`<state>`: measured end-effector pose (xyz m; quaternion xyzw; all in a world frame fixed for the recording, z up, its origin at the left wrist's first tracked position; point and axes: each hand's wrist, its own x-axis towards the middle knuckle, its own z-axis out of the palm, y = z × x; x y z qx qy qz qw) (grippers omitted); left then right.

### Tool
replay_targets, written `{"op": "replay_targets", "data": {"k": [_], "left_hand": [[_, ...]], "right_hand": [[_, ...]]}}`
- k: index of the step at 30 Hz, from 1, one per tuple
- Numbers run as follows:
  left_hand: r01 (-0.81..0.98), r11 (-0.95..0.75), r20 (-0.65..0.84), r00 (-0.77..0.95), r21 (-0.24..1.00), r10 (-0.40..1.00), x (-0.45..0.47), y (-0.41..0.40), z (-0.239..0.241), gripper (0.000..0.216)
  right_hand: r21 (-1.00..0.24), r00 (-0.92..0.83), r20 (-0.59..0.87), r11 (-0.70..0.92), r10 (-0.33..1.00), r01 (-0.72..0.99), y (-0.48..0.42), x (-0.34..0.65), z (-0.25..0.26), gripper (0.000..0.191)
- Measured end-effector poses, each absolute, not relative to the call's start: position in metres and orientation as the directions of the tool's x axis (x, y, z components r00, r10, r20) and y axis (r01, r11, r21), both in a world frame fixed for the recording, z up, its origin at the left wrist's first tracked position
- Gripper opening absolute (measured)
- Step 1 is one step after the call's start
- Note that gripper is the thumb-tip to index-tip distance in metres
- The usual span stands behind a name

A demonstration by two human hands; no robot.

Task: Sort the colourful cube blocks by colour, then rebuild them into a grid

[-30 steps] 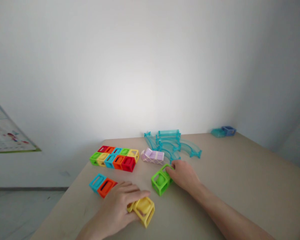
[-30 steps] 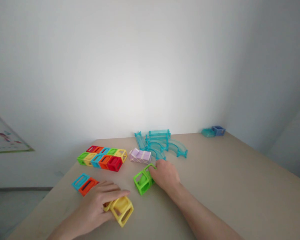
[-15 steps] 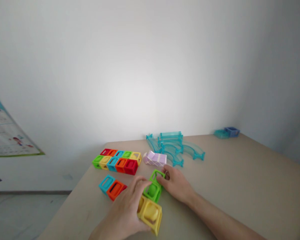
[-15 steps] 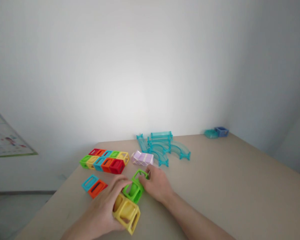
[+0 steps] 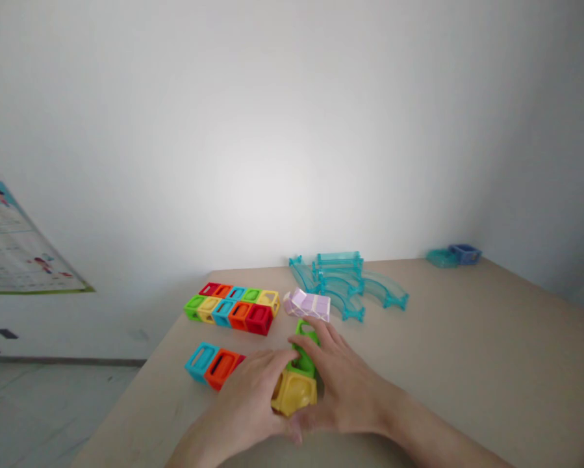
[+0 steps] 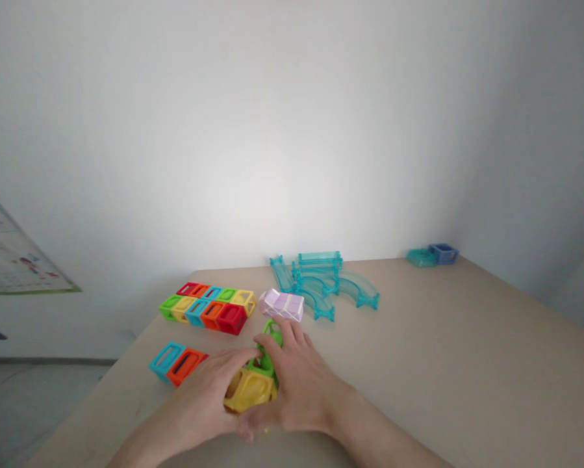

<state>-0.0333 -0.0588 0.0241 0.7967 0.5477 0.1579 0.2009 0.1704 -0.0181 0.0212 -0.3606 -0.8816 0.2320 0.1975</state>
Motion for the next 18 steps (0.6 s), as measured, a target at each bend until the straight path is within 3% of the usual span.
{"op": "replay_targets", "data": {"k": [10,18], "left_hand": [[0.807,-0.248,-0.085,0.343,0.535,0.935,-0.0350,-0.0517,0.0332,0.071],[0.816,-0.241,-0.061,0.319,0.525,0.946,-0.0337,-0.0547,0.0291,0.076]], "right_hand": [[-0.500,-0.680,0.251,0.694,0.689,0.519,-0.0147,0.1711,0.0256,0.074],[-0.500,-0.628,0.226,0.642,0.744,0.581,-0.0182,0.1663,0.0177,0.092]]}}
